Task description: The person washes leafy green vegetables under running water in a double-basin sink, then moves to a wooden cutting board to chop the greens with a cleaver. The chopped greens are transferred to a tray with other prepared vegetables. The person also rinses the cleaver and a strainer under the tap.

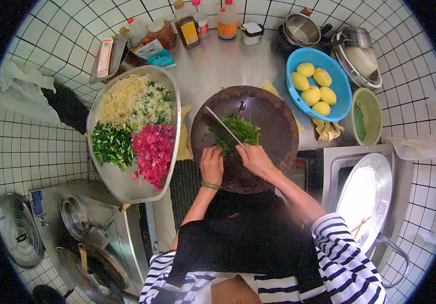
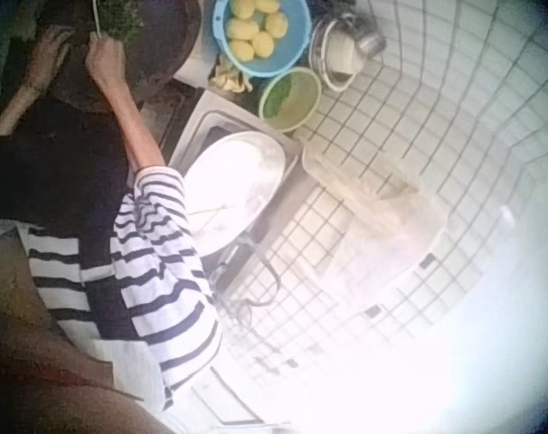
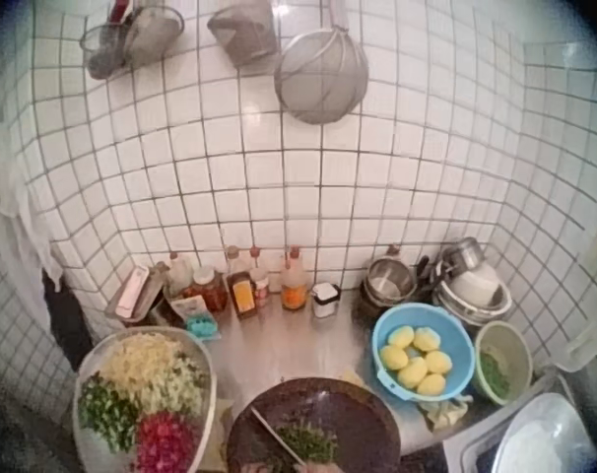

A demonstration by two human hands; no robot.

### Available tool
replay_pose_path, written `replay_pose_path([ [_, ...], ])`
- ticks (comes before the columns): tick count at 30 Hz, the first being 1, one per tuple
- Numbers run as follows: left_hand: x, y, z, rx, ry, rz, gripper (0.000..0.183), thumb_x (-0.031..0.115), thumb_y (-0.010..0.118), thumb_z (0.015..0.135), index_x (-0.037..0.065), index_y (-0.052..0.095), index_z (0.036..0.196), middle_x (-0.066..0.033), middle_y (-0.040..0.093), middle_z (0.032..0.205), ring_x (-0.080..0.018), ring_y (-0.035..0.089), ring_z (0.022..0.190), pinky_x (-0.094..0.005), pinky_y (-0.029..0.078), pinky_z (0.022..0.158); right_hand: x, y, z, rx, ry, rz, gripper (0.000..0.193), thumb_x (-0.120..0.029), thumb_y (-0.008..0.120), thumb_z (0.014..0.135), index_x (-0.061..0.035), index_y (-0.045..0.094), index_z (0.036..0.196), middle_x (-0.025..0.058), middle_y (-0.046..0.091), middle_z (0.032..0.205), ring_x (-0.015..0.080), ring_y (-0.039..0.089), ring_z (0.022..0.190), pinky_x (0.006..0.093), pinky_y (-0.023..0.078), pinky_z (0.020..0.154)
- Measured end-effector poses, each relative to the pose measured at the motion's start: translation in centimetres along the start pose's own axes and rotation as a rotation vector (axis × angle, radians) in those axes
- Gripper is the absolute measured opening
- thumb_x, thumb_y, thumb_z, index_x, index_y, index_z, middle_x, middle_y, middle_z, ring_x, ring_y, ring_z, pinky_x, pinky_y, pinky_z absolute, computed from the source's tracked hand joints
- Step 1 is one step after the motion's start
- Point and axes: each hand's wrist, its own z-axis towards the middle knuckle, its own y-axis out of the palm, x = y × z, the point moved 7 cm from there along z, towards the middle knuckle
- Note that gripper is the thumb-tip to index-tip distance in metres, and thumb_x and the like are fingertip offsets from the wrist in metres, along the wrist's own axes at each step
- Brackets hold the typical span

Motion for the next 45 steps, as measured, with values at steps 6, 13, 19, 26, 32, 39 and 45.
replay_pose_path([
  [6,-1.8,1.7,-0.2,0.040,-0.119,-0.037,0.020,0.001,0.066,0.073,-0.002,0.063,0.092,-0.0181,0.059,0.096,-0.0367,0.056,0.093,-0.0421,0.046,0.080,0.6,-0.8,-0.8,-0.066,0.183,-0.169,0.030,-0.024,0.051,0.095,0.0023,0.059,0.084,0.0285,0.057,0.065,0.0468,0.058,0.065,0.0531,0.045,0.055],
  [13,-2.0,0.7,1.2,0.134,-0.157,-0.170,0.010,-0.001,0.063,0.075,-0.003,0.060,0.085,-0.0176,0.057,0.090,-0.0381,0.054,0.087,-0.0435,0.045,0.076,-0.5,-0.2,-0.5,0.082,0.014,-0.131,0.033,-0.027,0.049,0.096,0.0025,0.057,0.082,0.0282,0.058,0.062,0.0483,0.059,0.062,0.0539,0.048,0.054],
  [19,1.2,-0.1,-0.5,0.058,0.042,0.077,0.013,0.002,0.063,0.077,-0.001,0.061,0.090,-0.0141,0.060,0.097,-0.0340,0.056,0.093,-0.0406,0.045,0.078,-0.2,1.9,-0.7,0.037,-0.003,-0.167,0.029,-0.025,0.053,0.094,0.0008,0.057,0.080,0.0274,0.057,0.060,0.0463,0.059,0.060,0.0527,0.048,0.054],
  [26,0.0,1.0,0.5,-0.037,-0.005,-0.013,0.021,0.004,0.065,0.074,0.000,0.064,0.095,-0.0131,0.061,0.100,-0.0334,0.053,0.098,-0.0450,0.043,0.083,0.3,-0.1,-0.1,0.069,0.026,-0.043,0.032,-0.027,0.049,0.095,0.0014,0.059,0.085,0.0280,0.058,0.063,0.0478,0.058,0.063,0.0534,0.047,0.055],
  [32,-1.8,1.2,0.0,0.152,-0.204,-0.013,0.014,-0.001,0.064,0.073,-0.001,0.063,0.087,-0.0162,0.060,0.089,-0.0334,0.057,0.087,-0.0427,0.045,0.077,-1.7,-0.2,-1.0,0.049,-0.022,-0.136,0.029,-0.024,0.052,0.094,0.0016,0.057,0.081,0.0275,0.056,0.061,0.0470,0.057,0.060,0.0526,0.045,0.052],
  [39,-0.4,-0.3,0.0,0.105,-0.034,-0.020,0.010,0.003,0.065,0.076,0.001,0.064,0.085,-0.0165,0.061,0.089,-0.0359,0.057,0.085,-0.0438,0.044,0.076,-1.2,1.5,-0.9,-0.021,0.012,-0.185,0.032,-0.027,0.051,0.095,0.0014,0.058,0.081,0.0278,0.058,0.064,0.0467,0.059,0.062,0.0542,0.047,0.054],
  [45,1.0,-0.9,-1.4,0.011,0.038,0.245,0.020,0.009,0.067,0.076,0.004,0.066,0.094,-0.0101,0.060,0.099,-0.0322,0.051,0.107,-0.0441,0.040,0.085,-1.7,0.4,-0.7,0.038,-0.031,-0.072,0.029,-0.024,0.054,0.093,0.0027,0.058,0.082,0.0277,0.057,0.063,0.0468,0.058,0.063,0.0517,0.047,0.055],
])
